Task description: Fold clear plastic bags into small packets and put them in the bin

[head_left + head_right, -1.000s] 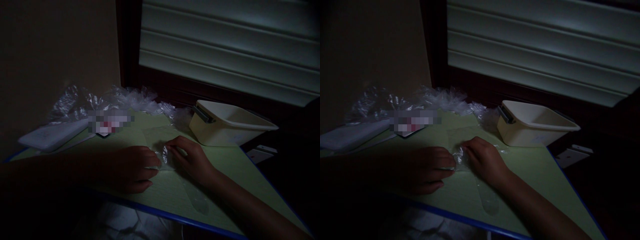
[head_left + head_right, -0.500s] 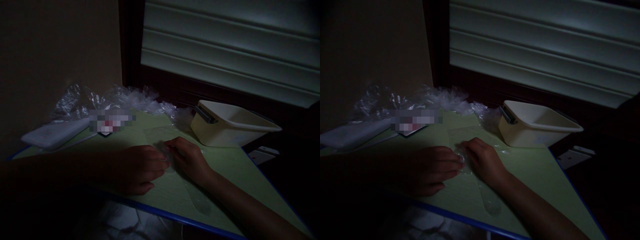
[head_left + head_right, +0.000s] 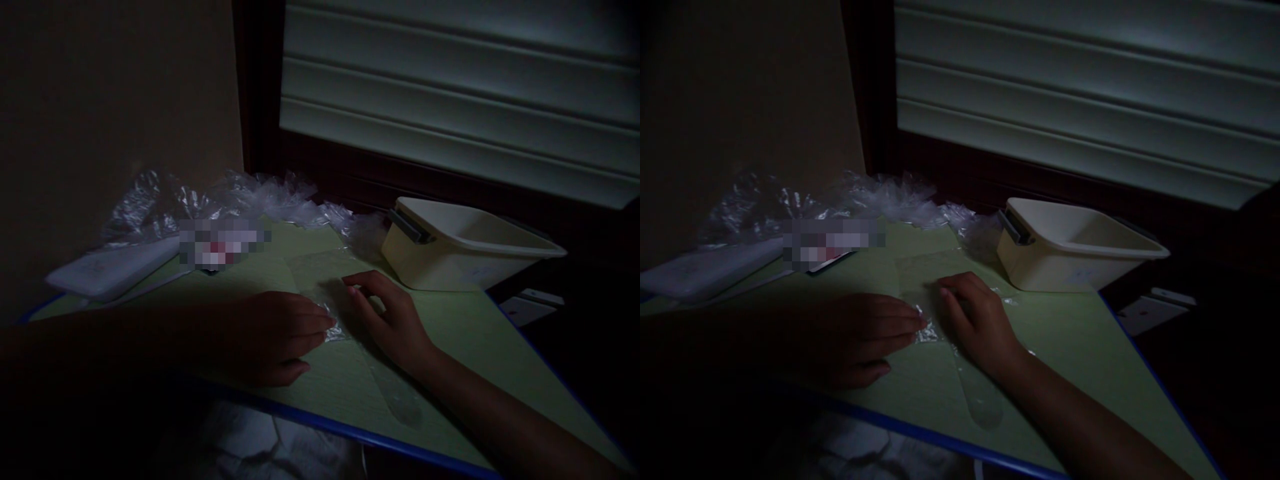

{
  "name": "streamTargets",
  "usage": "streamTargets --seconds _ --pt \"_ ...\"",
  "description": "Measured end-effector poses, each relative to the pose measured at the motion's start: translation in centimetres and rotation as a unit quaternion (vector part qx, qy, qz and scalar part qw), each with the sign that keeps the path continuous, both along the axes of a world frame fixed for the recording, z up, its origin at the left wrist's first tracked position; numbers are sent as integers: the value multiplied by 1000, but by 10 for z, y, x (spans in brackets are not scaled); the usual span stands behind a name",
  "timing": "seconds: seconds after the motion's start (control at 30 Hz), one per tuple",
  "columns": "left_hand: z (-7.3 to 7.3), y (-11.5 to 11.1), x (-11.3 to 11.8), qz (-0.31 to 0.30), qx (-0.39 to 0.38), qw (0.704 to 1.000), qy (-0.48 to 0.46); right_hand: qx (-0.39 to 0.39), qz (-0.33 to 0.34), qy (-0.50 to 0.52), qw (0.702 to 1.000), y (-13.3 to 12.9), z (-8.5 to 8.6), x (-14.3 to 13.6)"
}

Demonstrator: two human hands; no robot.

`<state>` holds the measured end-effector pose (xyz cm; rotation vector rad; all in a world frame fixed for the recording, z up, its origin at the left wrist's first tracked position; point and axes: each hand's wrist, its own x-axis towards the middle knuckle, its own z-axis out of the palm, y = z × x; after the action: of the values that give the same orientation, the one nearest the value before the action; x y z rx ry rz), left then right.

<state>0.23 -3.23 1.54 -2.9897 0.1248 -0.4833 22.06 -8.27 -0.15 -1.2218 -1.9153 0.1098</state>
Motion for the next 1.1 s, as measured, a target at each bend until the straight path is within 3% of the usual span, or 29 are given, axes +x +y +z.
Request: streamTargets --seconds 0.27,0.6,0.77,1.1 --pt "6 -2 1 5 -12 1000 27 33 60 -34 997 -7 4 -2" --pt "1 5 2 19 -26 999 18 75 134 -183 971 -17 11 1" --pt "-1 8 3 1 -37 999 19 44 179 -220 958 -20 15 -1" --pt "-8 11 2 -5 -60 998 9 30 199 -256 946 -23 14 -4"
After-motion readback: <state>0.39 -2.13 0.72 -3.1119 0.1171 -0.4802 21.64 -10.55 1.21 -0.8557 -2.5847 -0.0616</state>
